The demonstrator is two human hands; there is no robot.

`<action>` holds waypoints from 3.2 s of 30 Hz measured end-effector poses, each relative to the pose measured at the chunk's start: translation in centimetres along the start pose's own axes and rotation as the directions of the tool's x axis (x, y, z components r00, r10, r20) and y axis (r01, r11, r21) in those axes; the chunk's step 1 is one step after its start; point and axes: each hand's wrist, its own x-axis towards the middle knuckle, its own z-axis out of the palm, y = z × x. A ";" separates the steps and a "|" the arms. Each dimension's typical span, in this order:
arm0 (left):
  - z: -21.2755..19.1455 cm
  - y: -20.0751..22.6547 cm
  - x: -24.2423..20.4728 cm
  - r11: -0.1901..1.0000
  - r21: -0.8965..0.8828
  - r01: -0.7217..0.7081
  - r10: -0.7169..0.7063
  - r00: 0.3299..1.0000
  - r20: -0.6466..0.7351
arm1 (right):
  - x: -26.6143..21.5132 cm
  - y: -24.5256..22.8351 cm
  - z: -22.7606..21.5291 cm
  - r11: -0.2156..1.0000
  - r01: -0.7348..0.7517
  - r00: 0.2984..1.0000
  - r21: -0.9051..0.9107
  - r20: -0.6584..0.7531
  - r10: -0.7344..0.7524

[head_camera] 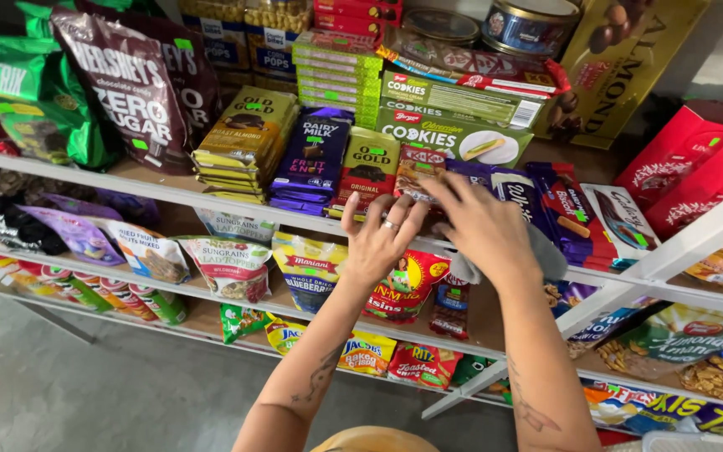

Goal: The recorder is dusting and cleaning various packaged snack items on store shelves using a cloth.

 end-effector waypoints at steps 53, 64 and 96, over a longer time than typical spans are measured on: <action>21.9 28.8 -26.2 -0.143 0.391 0.909 0.169 -0.367 0.915 | -29.7 5.2 34.8 0.639 -0.733 0.382 -0.233 0.636 0.670; -2.2 8.5 -1.7 -0.128 -0.300 0.945 0.501 0.323 0.803 | -20.1 3.5 4.2 0.284 -0.309 0.950 0.908 0.311 0.037; 9.7 3.9 1.2 0.919 -0.013 0.395 -0.169 0.422 0.891 | -3.6 8.0 4.0 0.909 -0.413 0.873 0.049 0.306 0.380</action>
